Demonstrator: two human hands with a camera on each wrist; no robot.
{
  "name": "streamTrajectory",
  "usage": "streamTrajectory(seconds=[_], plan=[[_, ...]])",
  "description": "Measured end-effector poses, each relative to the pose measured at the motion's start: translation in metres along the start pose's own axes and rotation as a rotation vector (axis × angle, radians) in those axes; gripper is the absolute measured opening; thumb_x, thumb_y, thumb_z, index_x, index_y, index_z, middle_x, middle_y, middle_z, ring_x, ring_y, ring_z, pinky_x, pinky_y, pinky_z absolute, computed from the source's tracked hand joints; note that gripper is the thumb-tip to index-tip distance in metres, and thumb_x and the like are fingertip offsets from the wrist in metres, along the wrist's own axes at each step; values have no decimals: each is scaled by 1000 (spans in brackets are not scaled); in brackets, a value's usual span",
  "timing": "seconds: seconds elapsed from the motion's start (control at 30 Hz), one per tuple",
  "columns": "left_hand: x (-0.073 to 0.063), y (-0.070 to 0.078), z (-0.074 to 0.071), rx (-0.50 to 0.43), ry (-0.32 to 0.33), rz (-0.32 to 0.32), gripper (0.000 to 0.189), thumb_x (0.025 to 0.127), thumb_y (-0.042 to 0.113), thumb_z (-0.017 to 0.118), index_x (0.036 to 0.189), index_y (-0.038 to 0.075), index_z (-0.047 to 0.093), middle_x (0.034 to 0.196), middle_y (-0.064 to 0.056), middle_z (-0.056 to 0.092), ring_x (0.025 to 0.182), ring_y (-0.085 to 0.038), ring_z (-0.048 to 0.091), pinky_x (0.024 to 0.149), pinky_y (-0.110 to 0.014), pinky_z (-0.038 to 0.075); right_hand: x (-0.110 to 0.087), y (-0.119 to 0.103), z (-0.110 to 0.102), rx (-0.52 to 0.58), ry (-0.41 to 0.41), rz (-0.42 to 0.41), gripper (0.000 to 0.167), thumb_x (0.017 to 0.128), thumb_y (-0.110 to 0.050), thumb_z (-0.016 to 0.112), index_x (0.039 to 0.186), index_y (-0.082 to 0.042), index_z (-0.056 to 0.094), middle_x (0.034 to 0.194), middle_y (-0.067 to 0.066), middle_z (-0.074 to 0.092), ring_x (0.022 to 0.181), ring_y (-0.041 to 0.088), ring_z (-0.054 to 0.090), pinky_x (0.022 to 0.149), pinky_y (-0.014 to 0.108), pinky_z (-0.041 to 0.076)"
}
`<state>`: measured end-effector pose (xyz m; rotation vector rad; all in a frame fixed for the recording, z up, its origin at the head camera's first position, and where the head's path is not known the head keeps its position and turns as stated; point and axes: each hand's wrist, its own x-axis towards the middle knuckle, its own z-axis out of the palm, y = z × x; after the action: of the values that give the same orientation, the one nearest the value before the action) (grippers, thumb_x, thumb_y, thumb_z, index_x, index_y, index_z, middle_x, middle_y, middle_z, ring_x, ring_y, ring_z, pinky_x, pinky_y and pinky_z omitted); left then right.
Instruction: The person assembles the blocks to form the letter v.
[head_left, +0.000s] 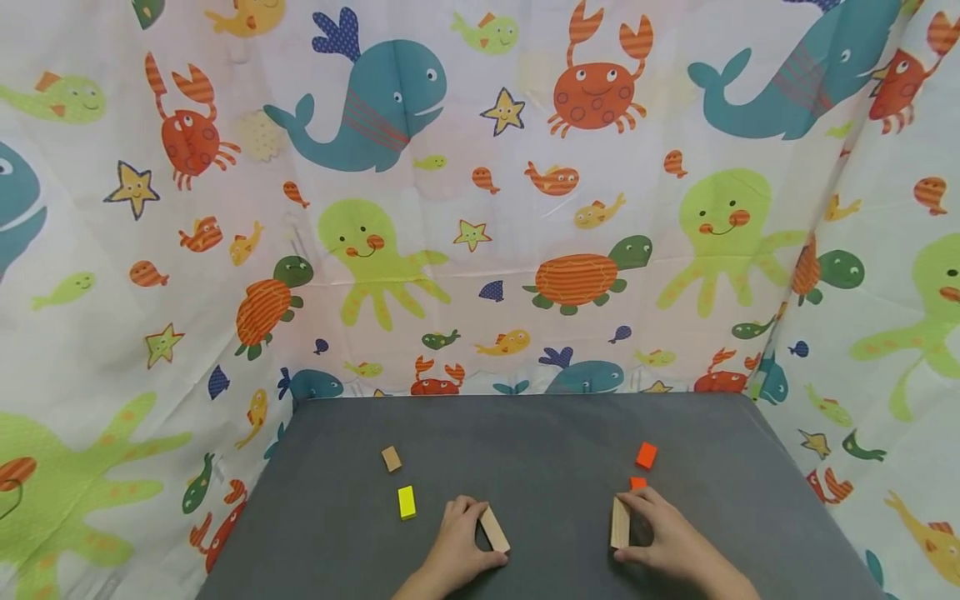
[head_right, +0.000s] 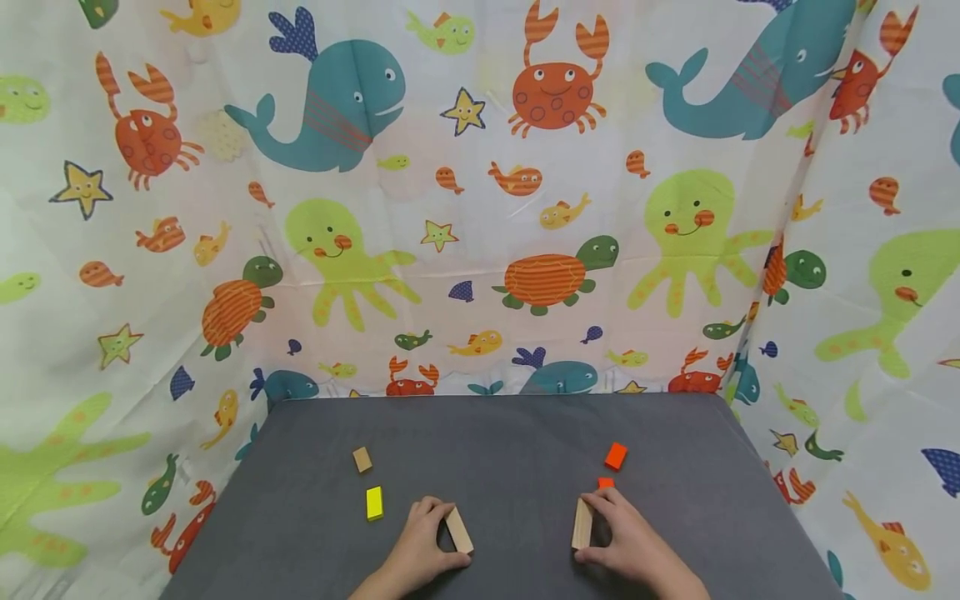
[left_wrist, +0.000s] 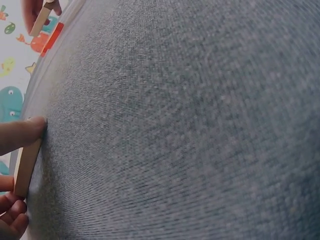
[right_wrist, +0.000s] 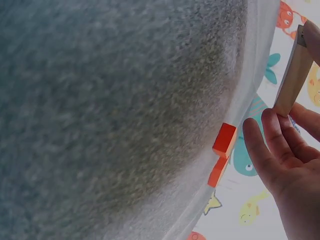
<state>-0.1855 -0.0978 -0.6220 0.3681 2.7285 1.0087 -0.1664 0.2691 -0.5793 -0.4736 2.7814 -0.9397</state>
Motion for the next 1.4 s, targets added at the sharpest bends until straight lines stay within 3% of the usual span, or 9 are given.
streamTrajectory(seconds=[0.47,1.03,1.4], plan=[[1,-1,1,10,-2,8,88,68,45,92,137,1,59,116,0,50,102,-18,40,87,-42,48,15,-14,7,-13,90,-70,83,71,-43,91,136,-1,59,123,5,58,104,25,62,82,39,55],[-1,3,2,-9,-2,6,86,70,43,92,137,1,59,117,-2,50,102,-20,41,88,-44,48,29,-32,19,56,29,-72,84,72,-42,91,137,0,58,126,9,55,110,27,60,85,41,56],[0,0,4,-2,2,1,85,71,42,91,138,0,58,116,-2,49,104,-21,41,90,-46,48,46,-50,33,52,25,-132,81,73,-40,91,136,0,59,125,4,56,108,25,61,88,40,54]])
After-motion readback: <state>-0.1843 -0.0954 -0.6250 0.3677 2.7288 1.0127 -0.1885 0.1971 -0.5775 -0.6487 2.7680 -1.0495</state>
